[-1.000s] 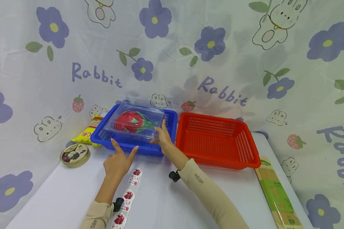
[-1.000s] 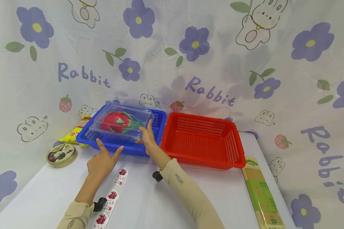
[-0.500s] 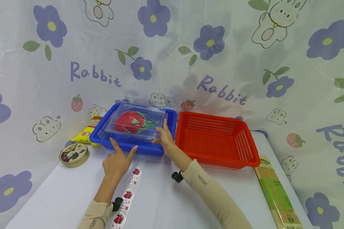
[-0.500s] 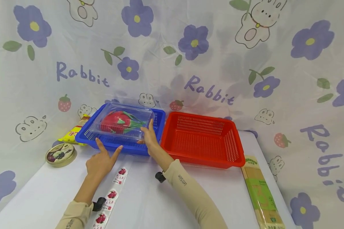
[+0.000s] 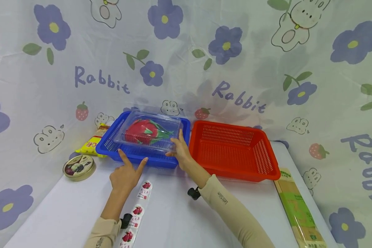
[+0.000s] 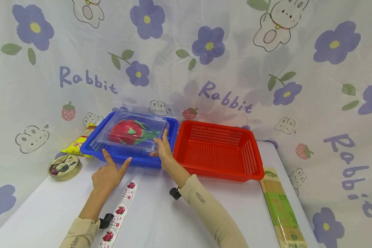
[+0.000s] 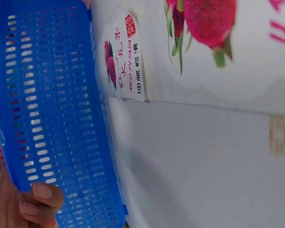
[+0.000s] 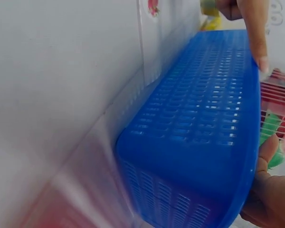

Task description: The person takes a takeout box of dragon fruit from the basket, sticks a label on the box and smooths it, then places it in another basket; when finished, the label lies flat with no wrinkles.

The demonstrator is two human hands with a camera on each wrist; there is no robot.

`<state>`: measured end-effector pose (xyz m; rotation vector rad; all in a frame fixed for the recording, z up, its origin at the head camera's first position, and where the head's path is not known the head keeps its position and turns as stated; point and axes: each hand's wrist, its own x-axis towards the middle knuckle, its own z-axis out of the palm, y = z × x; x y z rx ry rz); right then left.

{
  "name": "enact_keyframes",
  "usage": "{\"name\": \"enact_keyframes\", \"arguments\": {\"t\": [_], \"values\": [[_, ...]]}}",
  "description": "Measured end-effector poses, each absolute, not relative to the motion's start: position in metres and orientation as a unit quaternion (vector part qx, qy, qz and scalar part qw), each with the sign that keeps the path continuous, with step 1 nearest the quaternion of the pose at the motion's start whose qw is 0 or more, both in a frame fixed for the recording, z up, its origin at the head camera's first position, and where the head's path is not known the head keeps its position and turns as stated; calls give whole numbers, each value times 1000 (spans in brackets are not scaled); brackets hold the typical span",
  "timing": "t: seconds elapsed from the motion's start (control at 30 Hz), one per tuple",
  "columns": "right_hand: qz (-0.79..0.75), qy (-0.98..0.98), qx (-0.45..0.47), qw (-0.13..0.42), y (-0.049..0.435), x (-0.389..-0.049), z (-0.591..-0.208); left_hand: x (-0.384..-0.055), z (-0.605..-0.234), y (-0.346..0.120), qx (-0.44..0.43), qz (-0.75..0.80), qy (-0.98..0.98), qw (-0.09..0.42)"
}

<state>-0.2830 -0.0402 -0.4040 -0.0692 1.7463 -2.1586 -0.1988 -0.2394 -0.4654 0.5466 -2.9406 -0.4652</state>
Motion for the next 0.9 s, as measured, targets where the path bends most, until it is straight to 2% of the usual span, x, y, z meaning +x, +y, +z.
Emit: {"name": "enact_keyframes", "arguments": {"t": [0.43,0.9], "values": [[-770,613,-17,175,-36,-270,-404,-198,-464,-240,182,-149,-971,35],[-769,613,-25,178,-25,-264,-399,-197,-465,-242,175,-146,-973,47]]}}
